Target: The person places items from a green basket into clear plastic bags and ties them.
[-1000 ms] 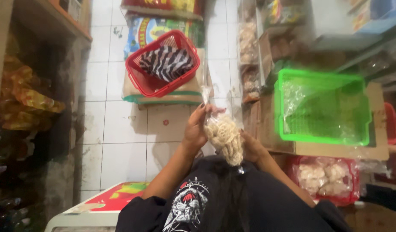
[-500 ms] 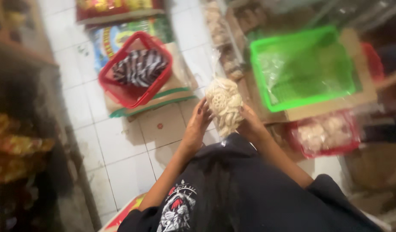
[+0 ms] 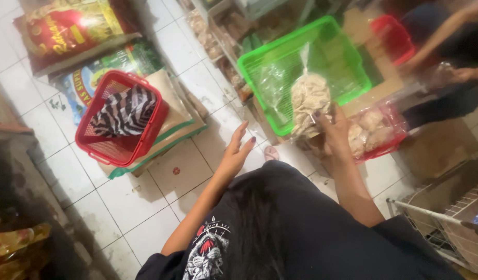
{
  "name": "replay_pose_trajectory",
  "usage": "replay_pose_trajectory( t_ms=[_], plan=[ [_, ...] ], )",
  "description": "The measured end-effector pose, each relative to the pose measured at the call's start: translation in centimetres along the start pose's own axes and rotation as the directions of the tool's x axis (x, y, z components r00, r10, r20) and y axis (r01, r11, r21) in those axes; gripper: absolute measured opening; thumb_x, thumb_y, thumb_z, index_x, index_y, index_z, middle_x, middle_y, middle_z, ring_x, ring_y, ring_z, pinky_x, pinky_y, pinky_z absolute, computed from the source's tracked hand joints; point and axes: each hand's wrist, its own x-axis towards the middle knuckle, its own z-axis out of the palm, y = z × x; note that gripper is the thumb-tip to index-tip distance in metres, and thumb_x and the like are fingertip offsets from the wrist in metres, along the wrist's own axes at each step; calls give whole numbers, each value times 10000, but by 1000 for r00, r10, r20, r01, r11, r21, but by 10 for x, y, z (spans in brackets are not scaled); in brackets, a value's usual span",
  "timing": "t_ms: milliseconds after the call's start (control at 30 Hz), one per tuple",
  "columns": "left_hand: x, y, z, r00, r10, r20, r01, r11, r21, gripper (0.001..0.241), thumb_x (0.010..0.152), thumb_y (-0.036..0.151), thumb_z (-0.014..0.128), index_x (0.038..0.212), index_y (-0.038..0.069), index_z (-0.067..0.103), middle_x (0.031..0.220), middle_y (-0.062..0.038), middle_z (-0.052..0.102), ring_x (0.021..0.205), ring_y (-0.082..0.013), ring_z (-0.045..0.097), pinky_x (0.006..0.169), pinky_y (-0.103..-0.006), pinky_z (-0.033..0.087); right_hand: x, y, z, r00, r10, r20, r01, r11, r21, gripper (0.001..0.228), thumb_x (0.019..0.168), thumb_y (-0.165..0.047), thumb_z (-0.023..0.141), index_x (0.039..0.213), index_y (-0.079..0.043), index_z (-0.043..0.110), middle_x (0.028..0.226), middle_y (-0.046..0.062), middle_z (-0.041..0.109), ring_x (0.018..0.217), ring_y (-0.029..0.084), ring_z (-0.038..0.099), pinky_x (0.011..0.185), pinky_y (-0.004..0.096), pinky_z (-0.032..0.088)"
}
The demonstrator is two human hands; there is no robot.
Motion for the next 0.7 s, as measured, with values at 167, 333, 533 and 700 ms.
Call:
replay_pose_trajectory(
  t_ms=[167, 333, 533, 700],
  plan=[
    [51, -30, 34, 998, 18, -62, -3, 971, 237, 761, 965, 331, 689, 1559, 7, 341, 1600, -245, 372, 1511, -373, 340, 1220, -438, 275, 36, -12, -35, 997, -74, 6, 74, 983, -165, 512, 975, -79, 717, 1439, 12, 522, 1317, 115, 628, 1122, 166, 638, 927, 309, 569],
    [94, -54, 62, 968, 139, -207, -44, 913, 406, 916, 899, 312, 749, 1569, -35, 229, 1593, -313, 329, 1492, -414, 319, 1215, -448, 272, 85, 22, -53, 988, -129, 80, 152, 853, -499, 505, 962, -54, 679, 1441, -18, 522, 1340, 143, 610, 1146, 192, 621, 939, 326, 545],
    [104, -39, 84, 955, 70, -287, 31, 943, 332, 1033, 896, 291, 710, 1591, -69, 38, 1625, -322, 240, 1513, -419, 280, 1218, -437, 268, 120, 39, -58, 949, -136, 285, 277, 794, -541, 467, 958, -65, 615, 1416, -51, 529, 1430, 154, 535, 1284, 276, 579, 1020, 382, 528],
    [106, -28, 97, 935, 94, -341, 81, 882, 465, 1023, 930, 309, 708, 1597, -71, 32, 1663, -344, 132, 1558, -453, 162, 1250, -463, 189, 131, 5, -84, 805, -208, 556, 582, 92, -808, 530, 864, -178, 748, 1364, -90, 596, 1412, 164, 563, 1318, 398, 521, 1131, 507, 360]
  ],
)
